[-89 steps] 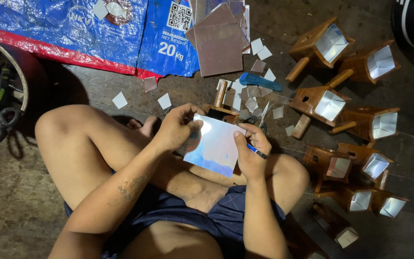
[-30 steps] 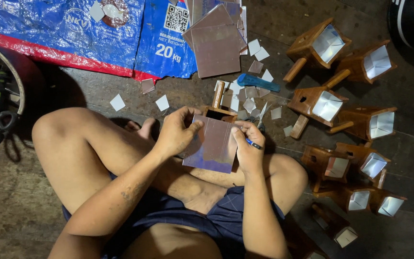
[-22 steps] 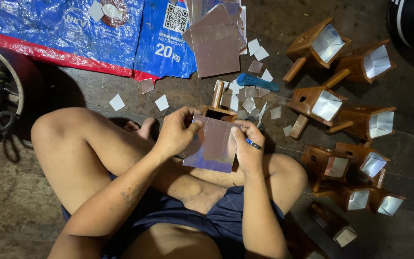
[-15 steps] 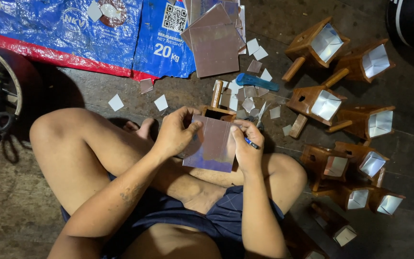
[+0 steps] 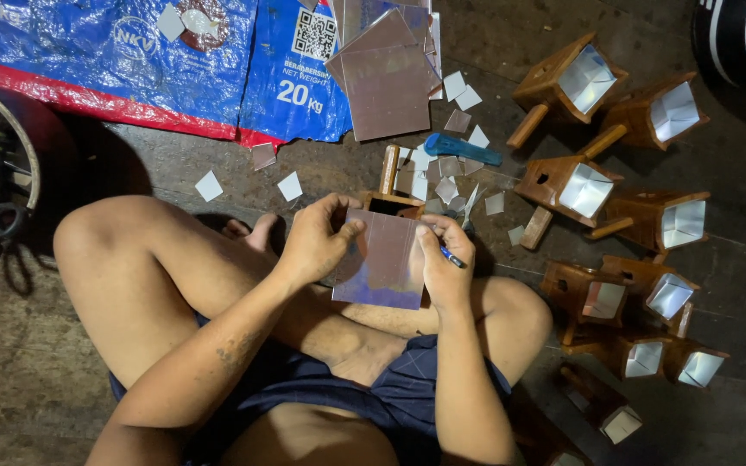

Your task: Marking reflective sheets with a pen and cutting them with scissors to fit into small wooden lamp frames.

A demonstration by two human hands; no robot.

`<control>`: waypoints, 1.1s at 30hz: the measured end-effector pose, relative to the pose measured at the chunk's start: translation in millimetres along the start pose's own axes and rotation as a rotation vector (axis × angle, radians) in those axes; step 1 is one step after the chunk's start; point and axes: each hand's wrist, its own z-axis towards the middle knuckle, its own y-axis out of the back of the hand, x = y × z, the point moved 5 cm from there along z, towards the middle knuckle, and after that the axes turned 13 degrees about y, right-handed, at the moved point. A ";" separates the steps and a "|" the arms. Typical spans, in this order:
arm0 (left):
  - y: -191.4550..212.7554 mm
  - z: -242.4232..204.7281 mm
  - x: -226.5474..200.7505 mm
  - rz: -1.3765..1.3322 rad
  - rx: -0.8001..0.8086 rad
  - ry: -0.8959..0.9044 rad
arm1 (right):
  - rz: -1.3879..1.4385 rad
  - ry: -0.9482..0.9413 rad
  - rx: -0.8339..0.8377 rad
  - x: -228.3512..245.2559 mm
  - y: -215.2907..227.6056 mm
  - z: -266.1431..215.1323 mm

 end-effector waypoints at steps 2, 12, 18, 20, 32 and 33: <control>0.3 -0.9 -1.1 0.003 0.005 -0.003 | -0.002 0.001 0.000 1.8 -1.6 -0.3; 1.0 -1.2 -0.4 0.022 -0.001 -0.016 | 0.001 -0.017 0.027 5.1 -2.8 2.2; -1.6 2.1 5.2 0.029 -0.022 -0.021 | 0.020 -0.014 0.034 6.5 -3.0 3.2; -1.9 3.1 6.5 0.023 -0.026 -0.023 | 0.028 -0.014 0.034 6.4 -2.8 3.4; -10.4 17.8 22.2 -0.018 -0.056 0.027 | 0.087 -0.056 0.035 -7.0 -2.2 2.0; -10.9 18.8 23.4 -0.010 -0.059 0.030 | 0.120 -0.047 0.013 -8.7 -1.3 1.8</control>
